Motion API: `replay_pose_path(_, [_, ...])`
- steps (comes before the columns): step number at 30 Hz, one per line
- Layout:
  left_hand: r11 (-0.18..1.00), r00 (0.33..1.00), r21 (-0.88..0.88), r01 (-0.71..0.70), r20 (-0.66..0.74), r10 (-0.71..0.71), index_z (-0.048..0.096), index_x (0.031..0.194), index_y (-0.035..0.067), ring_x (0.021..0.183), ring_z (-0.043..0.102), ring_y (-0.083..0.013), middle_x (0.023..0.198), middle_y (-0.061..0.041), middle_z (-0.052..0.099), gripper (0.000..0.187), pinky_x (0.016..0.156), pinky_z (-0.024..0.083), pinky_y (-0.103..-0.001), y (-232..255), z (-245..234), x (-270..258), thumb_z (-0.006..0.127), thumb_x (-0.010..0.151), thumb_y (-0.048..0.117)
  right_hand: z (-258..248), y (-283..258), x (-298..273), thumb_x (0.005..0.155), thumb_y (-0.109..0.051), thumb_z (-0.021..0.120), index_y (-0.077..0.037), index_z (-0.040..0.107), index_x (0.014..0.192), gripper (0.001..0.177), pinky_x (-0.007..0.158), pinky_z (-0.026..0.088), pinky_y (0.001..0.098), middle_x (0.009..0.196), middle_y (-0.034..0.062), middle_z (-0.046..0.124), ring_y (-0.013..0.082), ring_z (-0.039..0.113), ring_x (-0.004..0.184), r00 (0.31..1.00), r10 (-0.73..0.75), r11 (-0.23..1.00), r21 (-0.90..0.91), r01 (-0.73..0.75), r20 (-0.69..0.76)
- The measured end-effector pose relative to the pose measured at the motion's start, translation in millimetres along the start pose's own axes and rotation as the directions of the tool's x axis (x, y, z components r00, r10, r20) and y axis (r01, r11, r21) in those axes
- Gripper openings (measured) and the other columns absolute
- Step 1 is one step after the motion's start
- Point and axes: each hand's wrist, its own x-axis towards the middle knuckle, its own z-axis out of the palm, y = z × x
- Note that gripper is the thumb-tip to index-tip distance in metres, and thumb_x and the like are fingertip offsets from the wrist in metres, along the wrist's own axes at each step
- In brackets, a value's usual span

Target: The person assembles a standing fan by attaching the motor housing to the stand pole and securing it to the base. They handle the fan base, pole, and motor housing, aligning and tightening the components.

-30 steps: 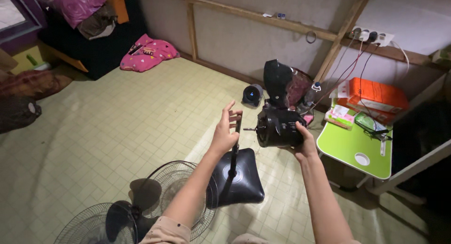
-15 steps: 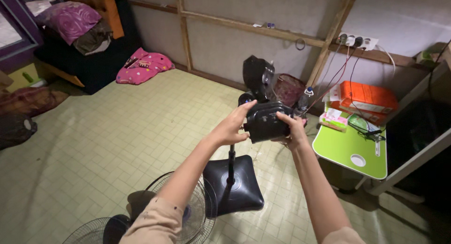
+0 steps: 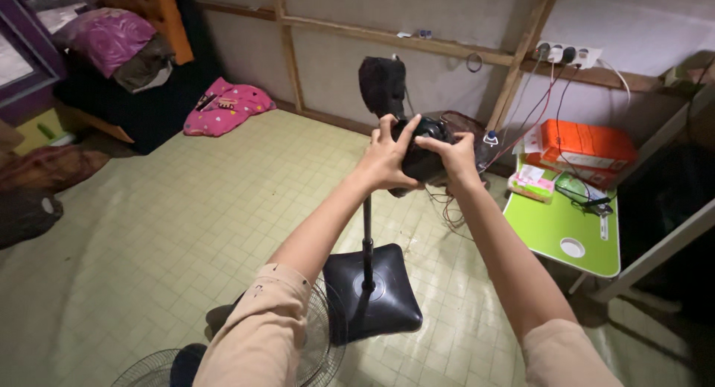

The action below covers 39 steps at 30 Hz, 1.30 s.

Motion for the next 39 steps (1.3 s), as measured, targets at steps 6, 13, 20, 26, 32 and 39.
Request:
replay_pose_path(6, [0.99,0.988,0.028,0.138,0.061,-0.139,0.009,0.133,0.028,0.106,0.034,-0.0463,0.138,-0.011,0.009,0.125,0.076,0.043,-0.054,9.8,0.4,12.5,0.084,0.033,0.04,4.0,-17.9,0.5,0.045,-0.032,0.08,0.001,0.036,0.102,0.079,0.055,0.052,0.0338,0.092,0.0152,0.05,0.0226,0.059,0.075,1.0,-0.027,0.994,-0.102,0.026,-0.011])
replay_pose_path(13, [0.994,0.994,-0.113,-0.001,-0.105,-0.011,0.016,0.135,0.017,0.11,0.039,-0.0398,0.133,-0.007,0.03,0.121,0.091,0.033,-0.049,-14.8,19.7,23.2,0.081,0.036,0.043,-1.8,-31.5,2.6,0.05,-0.055,0.073,0.0,0.046,0.108,0.085,0.076,0.046,0.0319,0.105,0.0142,0.053,0.0237,0.056,0.094,0.996,-0.09,0.892,-0.445,0.076,-0.011])
replay_pose_path(20, [0.981,0.987,-0.166,0.105,-0.1,-0.122,0.018,0.136,0.018,0.105,0.041,-0.0375,0.134,-0.002,0.03,0.119,0.088,0.039,-0.043,-13.3,12.8,13.6,0.078,0.035,0.04,-2.8,-14.5,8.1,0.068,-0.047,0.071,0.002,0.054,0.106,0.065,0.077,0.046,0.0293,0.102,0.0116,0.054,0.0202,0.056,0.092,0.947,-0.292,0.932,-0.181,0.313,0.135])
replay_pose_path(26, [0.997,0.973,-0.082,-0.011,-0.229,-0.008,0.02,0.135,0.017,0.107,0.038,-0.0391,0.133,-0.001,0.031,0.119,0.088,0.038,-0.048,-6.6,12.8,-2.5,0.082,0.034,0.037,-10.3,-3.9,-6.6,0.071,-0.039,0.063,-0.006,0.05,0.112,0.054,0.047,0.045,0.0264,0.095,0.0069,0.052,0.0179,0.055,0.077,0.975,-0.005,0.992,0.123,-0.022,0.22])
replay_pose_path(32, [0.998,0.981,-0.058,-0.015,-0.195,0.004,0.022,0.134,0.021,0.109,0.037,-0.0408,0.135,0.002,0.03,0.117,0.086,0.038,-0.052,-3.1,11.1,-10.5,0.082,0.034,0.035,-16.4,10.1,-14.0,0.077,-0.039,0.058,-0.013,0.044,0.12,0.052,0.058,0.054,0.0263,0.113,0.0082,0.049,0.0158,0.055,0.095,0.939,-0.092,0.964,0.265,0.002,0.33])
replay_pose_path(39, [0.989,0.993,0.133,-0.061,-0.094,0.074,0.023,0.132,0.022,0.107,0.035,-0.0443,0.135,0.004,0.028,0.115,0.078,0.038,-0.058,10.6,6.3,-18.9,0.083,0.034,0.033,-17.9,29.9,-22.8,0.071,-0.03,0.061,-0.015,0.035,0.124,0.061,0.069,0.054,0.0353,0.118,0.0071,0.044,0.02,0.052,0.102,0.889,-0.147,0.921,0.388,-0.037,0.434])
